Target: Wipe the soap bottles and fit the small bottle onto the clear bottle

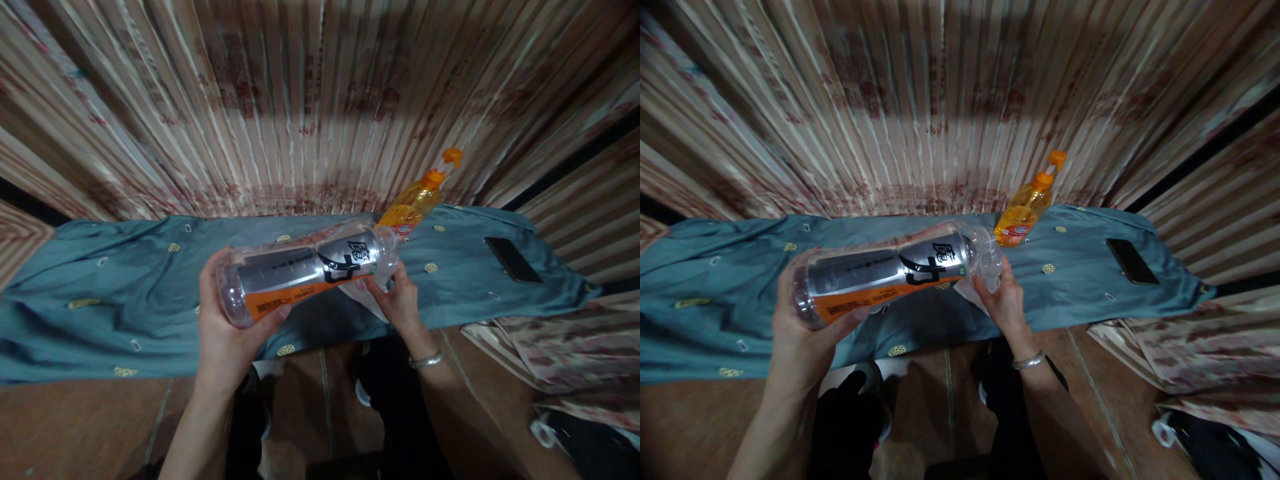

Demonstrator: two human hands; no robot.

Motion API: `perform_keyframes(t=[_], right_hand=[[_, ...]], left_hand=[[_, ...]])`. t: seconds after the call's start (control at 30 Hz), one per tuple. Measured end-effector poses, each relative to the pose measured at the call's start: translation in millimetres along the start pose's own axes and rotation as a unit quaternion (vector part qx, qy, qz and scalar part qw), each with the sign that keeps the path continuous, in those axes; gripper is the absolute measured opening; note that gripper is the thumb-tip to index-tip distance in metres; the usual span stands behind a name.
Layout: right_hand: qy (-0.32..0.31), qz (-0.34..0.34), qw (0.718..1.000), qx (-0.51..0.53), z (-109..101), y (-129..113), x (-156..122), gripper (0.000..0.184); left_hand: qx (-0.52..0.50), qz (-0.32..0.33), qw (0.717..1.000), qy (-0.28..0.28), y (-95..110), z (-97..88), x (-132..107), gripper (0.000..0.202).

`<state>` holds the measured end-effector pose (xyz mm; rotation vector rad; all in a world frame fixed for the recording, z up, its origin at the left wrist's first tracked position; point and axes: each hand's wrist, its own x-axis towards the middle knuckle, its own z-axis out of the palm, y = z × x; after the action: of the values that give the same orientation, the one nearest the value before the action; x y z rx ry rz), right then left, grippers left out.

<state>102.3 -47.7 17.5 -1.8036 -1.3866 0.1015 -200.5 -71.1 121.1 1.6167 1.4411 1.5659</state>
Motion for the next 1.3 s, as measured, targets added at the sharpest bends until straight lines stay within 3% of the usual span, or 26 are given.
perform_keyframes(t=[0.2,0.6,0.83,1.3], right_hand=[[-0.007,0.002,1.0,-0.001,-1.6,-0.8,0.9,0.07],[-0.001,-0.004,1.0,-0.002,-0.7,-0.4,0.1,0.073],[0.001,-0.006,1.0,-0.001,0.3,1.4,0.1,0.077],[0.004,-0.006,1.0,0.002,1.3,1.5,0.5,0.077]], left_hand=[[0.0,0.021,1.0,-0.002,-1.7,-1.1,0.0,0.094],[-0.011,-0.01,1.0,0.007,-1.2,-1.1,-1.1,0.096],[0.001,0.034,0.999,-0.008,-0.5,-2.6,0.3,0.094],[0.006,0.051,0.999,-0.003,-6.3,-4.1,-0.5,0.094]])
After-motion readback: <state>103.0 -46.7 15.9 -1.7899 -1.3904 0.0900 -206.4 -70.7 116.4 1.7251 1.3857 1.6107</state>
